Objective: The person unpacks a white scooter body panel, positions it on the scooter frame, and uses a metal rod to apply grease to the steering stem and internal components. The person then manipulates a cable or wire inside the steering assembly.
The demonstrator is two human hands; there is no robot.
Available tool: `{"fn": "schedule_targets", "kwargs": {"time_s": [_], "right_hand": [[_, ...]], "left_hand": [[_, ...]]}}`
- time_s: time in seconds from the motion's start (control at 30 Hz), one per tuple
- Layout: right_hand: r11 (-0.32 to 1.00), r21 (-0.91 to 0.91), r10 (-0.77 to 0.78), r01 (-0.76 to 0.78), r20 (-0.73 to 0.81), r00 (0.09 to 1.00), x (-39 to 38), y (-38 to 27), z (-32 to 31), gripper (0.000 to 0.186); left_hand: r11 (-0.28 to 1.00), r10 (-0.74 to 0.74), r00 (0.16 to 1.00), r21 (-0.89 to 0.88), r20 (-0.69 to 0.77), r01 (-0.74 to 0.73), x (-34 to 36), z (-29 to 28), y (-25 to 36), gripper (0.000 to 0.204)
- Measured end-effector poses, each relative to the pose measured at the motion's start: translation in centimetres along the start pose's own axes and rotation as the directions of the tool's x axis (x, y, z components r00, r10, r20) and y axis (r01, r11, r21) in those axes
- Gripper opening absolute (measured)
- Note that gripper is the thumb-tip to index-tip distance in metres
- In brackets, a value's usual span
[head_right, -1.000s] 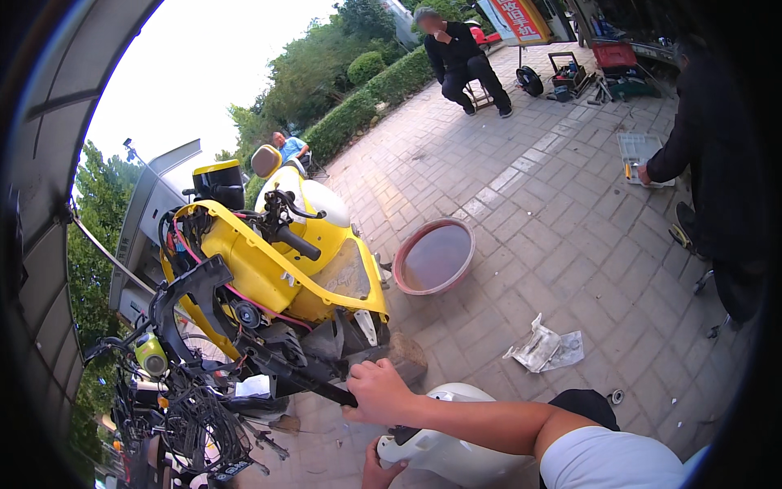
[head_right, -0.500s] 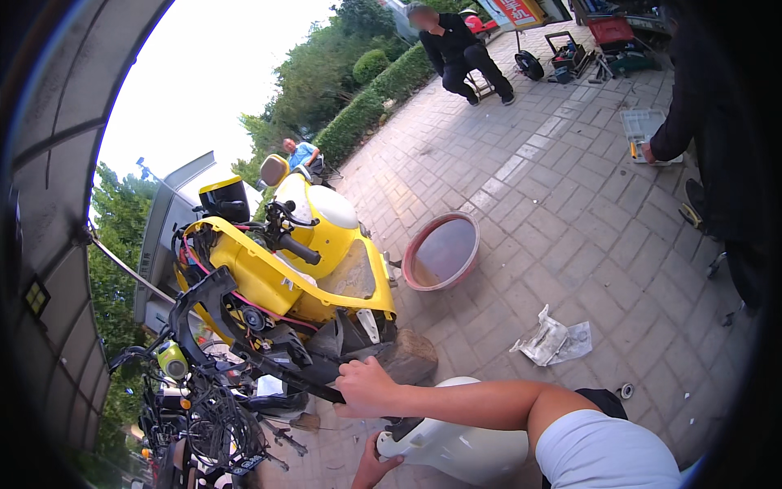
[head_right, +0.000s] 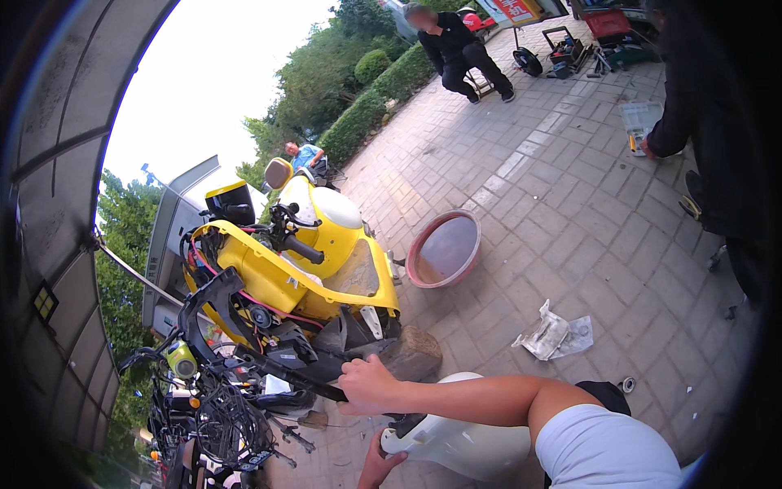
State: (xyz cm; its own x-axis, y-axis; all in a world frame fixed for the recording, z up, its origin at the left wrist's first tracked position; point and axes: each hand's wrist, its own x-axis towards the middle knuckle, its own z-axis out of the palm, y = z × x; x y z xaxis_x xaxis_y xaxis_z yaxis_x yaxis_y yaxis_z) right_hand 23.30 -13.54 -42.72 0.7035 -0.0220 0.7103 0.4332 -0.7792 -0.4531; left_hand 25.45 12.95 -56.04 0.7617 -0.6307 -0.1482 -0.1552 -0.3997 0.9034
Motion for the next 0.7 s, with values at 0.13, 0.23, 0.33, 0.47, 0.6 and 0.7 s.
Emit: {"fn": "schedule_targets", "kwargs": {"time_s": [0.13,0.23,0.33,0.47,0.6,0.7], "right_hand": [[1.0,0.0,-0.004,0.004,-0.014,1.0,0.0,0.0,-0.1,0.036],[1.0,0.008,0.0,0.0,-0.006,1.0,0.1,0.0,0.0,0.036],[1.0,0.009,0.002,-0.002,0.0,1.0,0.2,0.0,0.0,0.036],[1.0,-0.002,0.004,-0.004,-0.02,1.0,0.1,0.2,0.6,0.036],[1.0,0.007,0.006,-0.006,-0.028,1.0,0.2,0.2,0.6,0.036],[1.0,0.005,0.008,-0.008,-0.015,1.0,0.3,0.2,0.4,0.036]], "left_hand": [[1.0,-0.007,1.0,0.005,-0.008,0.007,0.0,0.1,0.2,0.091],[1.0,-0.02,1.0,0.004,-0.015,0.02,0.0,0.1,0.3,0.091],[1.0,-0.009,1.0,0.026,-0.017,0.01,0.0,0.2,0.8,0.09],[1.0,-0.005,1.0,0.017,-0.018,0.005,-0.1,0.4,1.4,0.089],[1.0,0.0,1.0,-0.009,-0.011,0.0,-0.1,0.5,2.0,0.09],[1.0,-0.002,1.0,-0.028,-0.005,0.001,0.1,0.4,1.7,0.09]]}}
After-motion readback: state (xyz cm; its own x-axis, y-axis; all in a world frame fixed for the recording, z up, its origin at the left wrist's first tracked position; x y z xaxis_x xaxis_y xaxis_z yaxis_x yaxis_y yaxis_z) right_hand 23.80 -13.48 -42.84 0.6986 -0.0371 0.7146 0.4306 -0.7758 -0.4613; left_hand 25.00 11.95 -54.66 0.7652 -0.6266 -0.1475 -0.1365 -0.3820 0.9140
